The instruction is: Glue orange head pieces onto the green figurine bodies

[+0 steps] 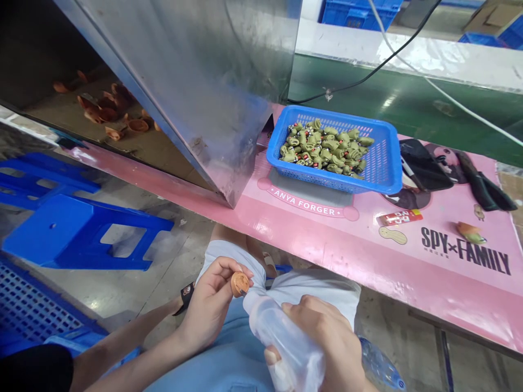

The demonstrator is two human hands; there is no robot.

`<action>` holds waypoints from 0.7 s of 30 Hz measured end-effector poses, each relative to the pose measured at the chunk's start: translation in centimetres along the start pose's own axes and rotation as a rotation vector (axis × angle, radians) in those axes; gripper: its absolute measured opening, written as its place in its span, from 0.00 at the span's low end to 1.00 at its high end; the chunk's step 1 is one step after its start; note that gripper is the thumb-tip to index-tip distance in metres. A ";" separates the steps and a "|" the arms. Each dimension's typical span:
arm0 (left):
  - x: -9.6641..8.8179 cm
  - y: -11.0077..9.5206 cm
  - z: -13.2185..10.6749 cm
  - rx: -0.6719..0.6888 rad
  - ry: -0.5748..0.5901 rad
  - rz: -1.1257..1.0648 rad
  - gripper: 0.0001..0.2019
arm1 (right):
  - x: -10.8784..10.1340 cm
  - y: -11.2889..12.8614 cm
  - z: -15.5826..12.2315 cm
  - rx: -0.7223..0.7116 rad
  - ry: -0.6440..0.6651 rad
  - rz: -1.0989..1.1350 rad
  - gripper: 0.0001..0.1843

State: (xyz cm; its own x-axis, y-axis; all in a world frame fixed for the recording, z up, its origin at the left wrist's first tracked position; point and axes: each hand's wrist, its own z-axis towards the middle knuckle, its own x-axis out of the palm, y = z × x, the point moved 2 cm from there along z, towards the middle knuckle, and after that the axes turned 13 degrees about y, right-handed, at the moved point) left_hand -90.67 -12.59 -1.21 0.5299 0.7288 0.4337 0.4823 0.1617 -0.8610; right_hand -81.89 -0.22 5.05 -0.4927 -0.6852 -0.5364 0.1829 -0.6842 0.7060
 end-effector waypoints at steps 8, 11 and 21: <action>-0.1 -0.1 0.2 -0.012 -0.031 -0.006 0.04 | 0.2 0.2 -0.4 0.101 -0.066 0.081 0.08; 0.0 -0.2 0.3 -0.015 -0.029 -0.009 0.04 | 0.0 -0.3 -0.3 0.027 -0.013 0.113 0.09; -0.1 0.1 0.3 -0.011 -0.016 -0.009 0.04 | 0.1 0.0 -0.2 0.091 -0.088 0.048 0.07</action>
State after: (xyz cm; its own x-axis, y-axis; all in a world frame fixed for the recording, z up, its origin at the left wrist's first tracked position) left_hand -90.87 -12.45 -1.37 0.5144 0.7376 0.4374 0.4951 0.1610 -0.8538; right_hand -81.81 -0.35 4.91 -0.5586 -0.6896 -0.4610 0.1322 -0.6227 0.7712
